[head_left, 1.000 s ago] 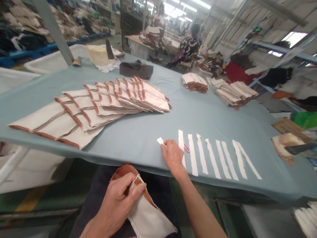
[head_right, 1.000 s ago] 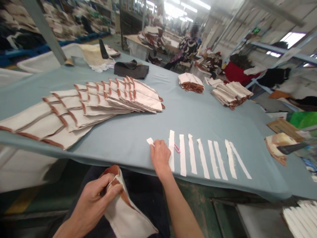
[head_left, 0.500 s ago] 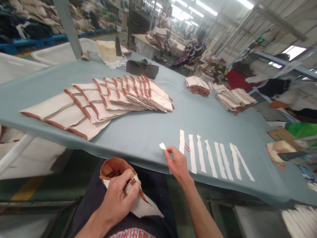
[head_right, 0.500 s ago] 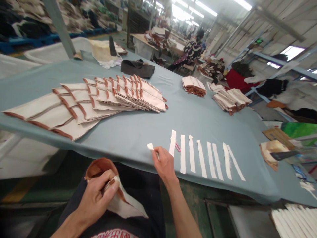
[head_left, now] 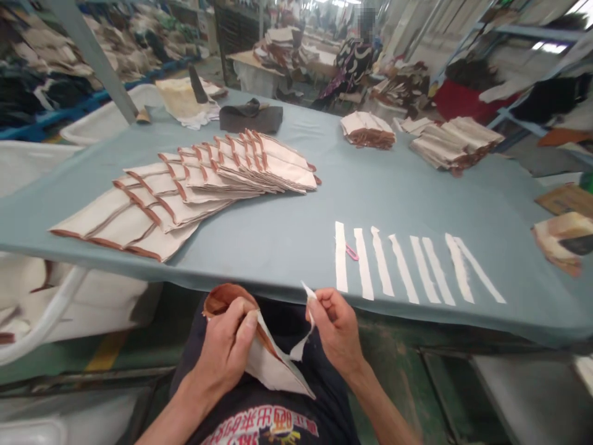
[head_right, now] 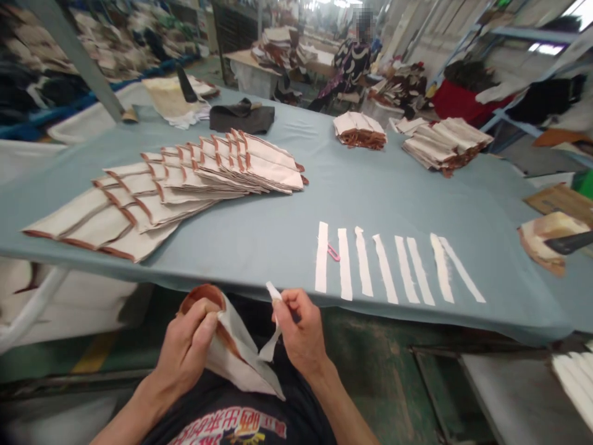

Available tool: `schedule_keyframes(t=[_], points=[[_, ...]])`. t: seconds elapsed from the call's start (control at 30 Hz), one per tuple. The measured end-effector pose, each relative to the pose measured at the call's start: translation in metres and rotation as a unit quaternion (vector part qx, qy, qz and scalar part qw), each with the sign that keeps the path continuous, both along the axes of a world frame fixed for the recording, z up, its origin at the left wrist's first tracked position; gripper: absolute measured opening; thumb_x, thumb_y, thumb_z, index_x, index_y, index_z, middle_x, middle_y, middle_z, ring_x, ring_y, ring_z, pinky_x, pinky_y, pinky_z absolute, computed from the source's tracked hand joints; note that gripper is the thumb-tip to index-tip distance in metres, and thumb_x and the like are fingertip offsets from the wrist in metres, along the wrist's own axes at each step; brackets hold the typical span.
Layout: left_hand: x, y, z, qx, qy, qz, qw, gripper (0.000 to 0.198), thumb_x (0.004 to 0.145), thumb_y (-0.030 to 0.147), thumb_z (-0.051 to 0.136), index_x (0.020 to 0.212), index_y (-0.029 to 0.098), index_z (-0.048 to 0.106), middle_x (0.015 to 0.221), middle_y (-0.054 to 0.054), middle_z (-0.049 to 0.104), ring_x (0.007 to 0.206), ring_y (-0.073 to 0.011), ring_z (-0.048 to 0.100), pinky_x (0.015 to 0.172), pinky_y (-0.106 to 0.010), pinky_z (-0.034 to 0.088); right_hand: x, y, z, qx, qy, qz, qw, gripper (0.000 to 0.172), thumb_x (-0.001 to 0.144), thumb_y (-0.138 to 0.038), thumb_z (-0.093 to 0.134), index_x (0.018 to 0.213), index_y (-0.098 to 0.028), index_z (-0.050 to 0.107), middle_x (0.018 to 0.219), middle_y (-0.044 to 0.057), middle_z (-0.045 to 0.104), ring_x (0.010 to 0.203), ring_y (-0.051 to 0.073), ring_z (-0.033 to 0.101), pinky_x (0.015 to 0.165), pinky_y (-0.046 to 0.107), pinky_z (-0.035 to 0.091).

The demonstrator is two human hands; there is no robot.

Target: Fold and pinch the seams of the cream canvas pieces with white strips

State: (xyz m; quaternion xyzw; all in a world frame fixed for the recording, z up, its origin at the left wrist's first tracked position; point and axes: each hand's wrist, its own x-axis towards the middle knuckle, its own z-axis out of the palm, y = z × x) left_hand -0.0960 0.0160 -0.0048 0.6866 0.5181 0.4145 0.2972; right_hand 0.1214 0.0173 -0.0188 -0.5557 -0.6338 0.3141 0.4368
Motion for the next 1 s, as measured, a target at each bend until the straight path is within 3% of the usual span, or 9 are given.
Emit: schedule_keyframes(t=[0.13, 0.2, 0.3, 0.53, 0.77, 0.83, 0.9, 0.93, 1.0], points=[[0.008, 0.007, 0.025, -0.127, -0.054, 0.027, 0.990, 0.020, 0.091, 0.038, 0.061, 0.082, 0.021, 0.054, 0.057, 0.008, 0.047, 0.046, -0.0118, 0.046, 0.049, -0.023, 0.034, -0.008, -0.005, 0.025, 0.006, 0.044, 0.012, 0.999, 0.020, 0.106, -0.029, 0.050, 0.088, -0.022, 0.053, 0.063, -0.004, 0.062, 0.051, 0.011, 0.058, 0.050, 0.021, 0.046], [0.012, 0.009, 0.036, -0.190, -0.097, 0.007, 0.977, 0.021, 0.089, 0.041, 0.063, 0.087, 0.020, 0.058, 0.058, 0.007, 0.046, 0.049, -0.0119, 0.046, 0.050, -0.022, 0.034, -0.009, -0.006, 0.035, 0.088, -0.011, 0.018, 0.996, 0.016, 0.102, -0.024, 0.056, 0.087, -0.022, 0.056, 0.065, -0.004, 0.064, 0.053, 0.012, 0.059, 0.053, 0.022, 0.046], [0.014, 0.009, 0.046, -0.237, -0.117, -0.036, 0.964, 0.024, 0.088, 0.042, 0.064, 0.089, 0.018, 0.063, 0.060, 0.006, 0.046, 0.053, -0.0116, 0.044, 0.051, -0.022, 0.033, -0.005, -0.006, 0.049, 0.248, -0.129, 0.043, 0.959, 0.012, 0.102, -0.017, 0.056, 0.091, -0.022, 0.058, 0.071, 0.000, 0.069, 0.061, 0.014, 0.064, 0.063, 0.025, 0.049], [0.016, 0.001, 0.049, -0.241, -0.137, -0.072, 0.958, 0.028, 0.092, 0.040, 0.063, 0.099, 0.014, 0.069, 0.064, 0.005, 0.046, 0.056, -0.0104, 0.040, 0.053, -0.021, 0.031, 0.003, -0.008, 0.076, 0.337, -0.242, 0.072, 0.907, 0.014, 0.105, -0.015, 0.052, 0.094, -0.022, 0.057, 0.075, 0.001, 0.074, 0.065, 0.014, 0.066, 0.068, 0.026, 0.050], [0.014, -0.002, 0.050, -0.213, -0.144, -0.073, 0.964, 0.022, 0.094, 0.037, 0.063, 0.096, 0.016, 0.070, 0.067, 0.004, 0.047, 0.058, -0.0105, 0.043, 0.054, -0.020, 0.033, 0.001, -0.007, 0.077, 0.339, -0.219, 0.077, 0.912, 0.013, 0.103, -0.014, 0.057, 0.093, -0.021, 0.059, 0.077, 0.002, 0.074, 0.068, 0.015, 0.066, 0.070, 0.027, 0.049], [0.013, -0.002, 0.051, -0.218, -0.149, -0.068, 0.962, 0.024, 0.093, 0.039, 0.064, 0.095, 0.016, 0.069, 0.066, 0.004, 0.047, 0.057, -0.0106, 0.042, 0.053, -0.021, 0.033, -0.002, -0.012, 0.075, 0.262, -0.122, 0.085, 0.954, 0.013, 0.102, -0.015, 0.060, 0.090, -0.021, 0.061, 0.077, 0.001, 0.073, 0.069, 0.015, 0.065, 0.069, 0.026, 0.048], [0.013, -0.001, 0.053, -0.236, -0.163, -0.061, 0.956, 0.028, 0.092, 0.043, 0.065, 0.096, 0.016, 0.067, 0.064, 0.005, 0.045, 0.055, -0.0106, 0.041, 0.052, -0.021, 0.033, -0.007, -0.016, 0.074, 0.064, 0.072, 0.104, 0.990, 0.019, 0.103, -0.026, 0.059, 0.085, -0.021, 0.061, 0.072, 0.000, 0.067, 0.064, 0.014, 0.060, 0.064, 0.025, 0.046], [0.013, -0.001, 0.054, -0.248, -0.172, -0.062, 0.951, 0.031, 0.091, 0.046, 0.066, 0.098, 0.016, 0.066, 0.063, 0.005, 0.045, 0.054, -0.0106, 0.041, 0.051, -0.021, 0.033, -0.010, -0.018, 0.074, -0.061, 0.188, 0.118, 0.973, 0.026, 0.104, -0.035, 0.058, 0.082, -0.021, 0.060, 0.070, -0.001, 0.063, 0.061, 0.013, 0.056, 0.061, 0.024, 0.045], [0.012, 0.000, 0.055, -0.273, -0.185, -0.073, 0.941, 0.037, 0.091, 0.050, 0.066, 0.102, 0.015, 0.065, 0.063, 0.006, 0.044, 0.053, -0.0105, 0.040, 0.051, -0.022, 0.032, -0.016, -0.020, 0.075, -0.258, 0.381, 0.140, 0.877, 0.040, 0.100, -0.052, 0.061, 0.077, -0.019, 0.058, 0.066, -0.002, 0.056, 0.058, 0.012, 0.049, 0.058, 0.024, 0.043]])
